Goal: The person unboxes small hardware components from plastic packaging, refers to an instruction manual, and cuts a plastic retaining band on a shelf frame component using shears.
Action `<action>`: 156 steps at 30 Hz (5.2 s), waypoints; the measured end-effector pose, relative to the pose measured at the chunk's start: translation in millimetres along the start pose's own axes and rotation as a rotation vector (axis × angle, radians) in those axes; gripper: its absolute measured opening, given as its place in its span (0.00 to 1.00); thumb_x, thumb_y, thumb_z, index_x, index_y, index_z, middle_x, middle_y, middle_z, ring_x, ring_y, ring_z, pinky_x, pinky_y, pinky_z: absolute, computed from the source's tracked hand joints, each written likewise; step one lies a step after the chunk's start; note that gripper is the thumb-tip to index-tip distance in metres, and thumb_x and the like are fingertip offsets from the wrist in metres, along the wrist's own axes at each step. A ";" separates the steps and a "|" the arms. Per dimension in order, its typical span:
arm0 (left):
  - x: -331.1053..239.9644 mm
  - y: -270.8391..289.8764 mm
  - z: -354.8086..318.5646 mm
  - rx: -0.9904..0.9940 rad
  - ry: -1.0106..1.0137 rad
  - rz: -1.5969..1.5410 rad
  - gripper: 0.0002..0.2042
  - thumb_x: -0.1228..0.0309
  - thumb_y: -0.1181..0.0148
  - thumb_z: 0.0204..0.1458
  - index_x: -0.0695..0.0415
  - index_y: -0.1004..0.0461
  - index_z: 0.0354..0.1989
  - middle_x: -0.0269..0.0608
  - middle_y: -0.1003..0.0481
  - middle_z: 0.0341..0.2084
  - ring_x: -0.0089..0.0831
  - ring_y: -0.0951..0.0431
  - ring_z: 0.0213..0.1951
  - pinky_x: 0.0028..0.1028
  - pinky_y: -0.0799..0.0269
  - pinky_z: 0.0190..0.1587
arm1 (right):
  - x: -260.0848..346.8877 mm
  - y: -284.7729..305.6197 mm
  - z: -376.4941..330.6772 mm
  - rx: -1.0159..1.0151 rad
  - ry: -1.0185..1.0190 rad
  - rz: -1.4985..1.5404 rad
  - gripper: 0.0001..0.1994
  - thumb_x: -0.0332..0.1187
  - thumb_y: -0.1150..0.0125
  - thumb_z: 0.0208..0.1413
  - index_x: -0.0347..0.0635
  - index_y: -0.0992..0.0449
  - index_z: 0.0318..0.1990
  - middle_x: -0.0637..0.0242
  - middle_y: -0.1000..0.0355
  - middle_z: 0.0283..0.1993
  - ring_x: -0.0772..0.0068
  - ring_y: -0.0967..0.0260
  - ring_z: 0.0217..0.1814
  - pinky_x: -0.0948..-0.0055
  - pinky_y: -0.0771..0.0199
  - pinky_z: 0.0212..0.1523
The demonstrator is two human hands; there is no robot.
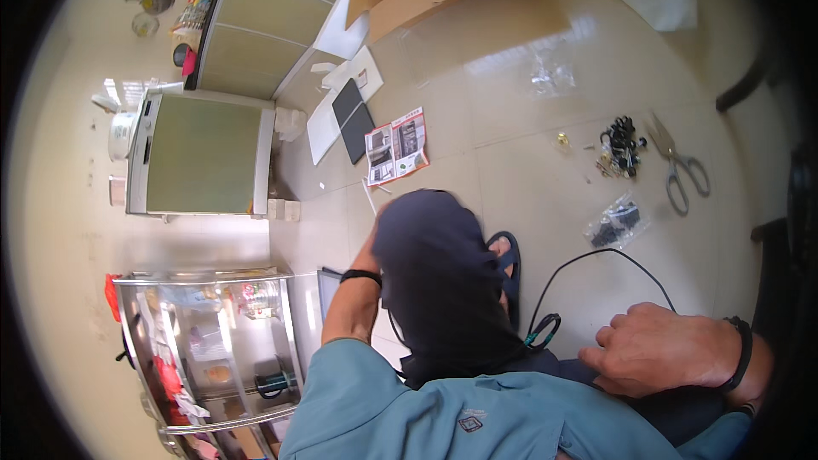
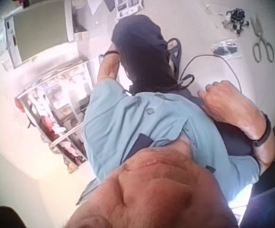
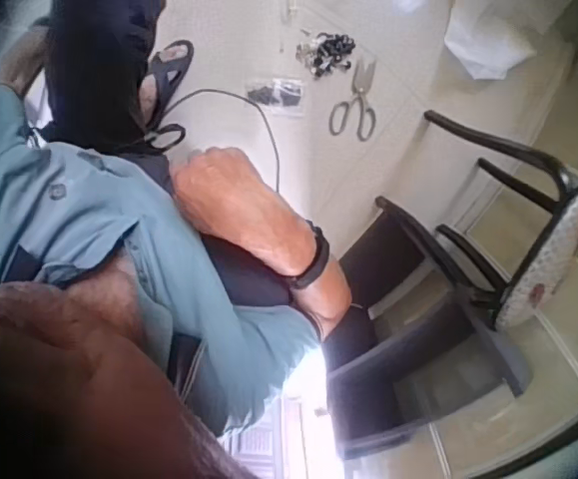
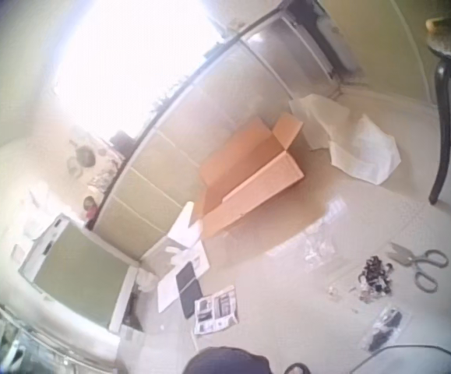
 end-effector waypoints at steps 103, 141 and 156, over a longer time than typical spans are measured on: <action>52.2 184.2 317.8 -0.347 0.542 0.314 0.65 0.30 0.35 0.28 0.51 0.61 0.73 0.56 0.60 0.71 0.66 0.56 0.69 0.58 0.58 0.68 | -242.2 -11.6 -20.4 -0.206 -1.387 0.235 0.16 0.31 0.41 0.45 0.34 0.20 0.41 0.50 0.23 0.28 0.52 0.25 0.29 0.63 0.23 0.37; 143.1 204.5 128.9 -0.522 0.156 -0.832 0.10 0.76 0.44 0.57 0.73 0.31 0.40 0.50 0.25 0.32 0.40 0.20 0.27 0.34 0.16 0.21 | -268.4 6.6 -48.3 -0.455 -1.192 0.095 0.14 0.27 0.42 0.47 0.29 0.23 0.41 0.48 0.25 0.24 0.54 0.24 0.25 0.64 0.25 0.32; 52.7 174.9 38.9 -0.428 -0.174 -0.907 0.09 0.75 0.43 0.55 0.70 0.27 0.39 0.41 0.24 0.25 0.25 0.25 0.19 0.25 0.24 0.14 | -250.4 20.9 -44.7 -0.462 -0.903 -0.232 0.13 0.32 0.41 0.48 0.36 0.21 0.41 0.52 0.26 0.24 0.49 0.27 0.29 0.59 0.27 0.34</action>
Point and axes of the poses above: each hand's wrist, its own z-axis towards the middle knuckle, its own y-axis out of the back of the hand, x = y × z, the point moved 7 cm from there along z, towards the middle knuckle
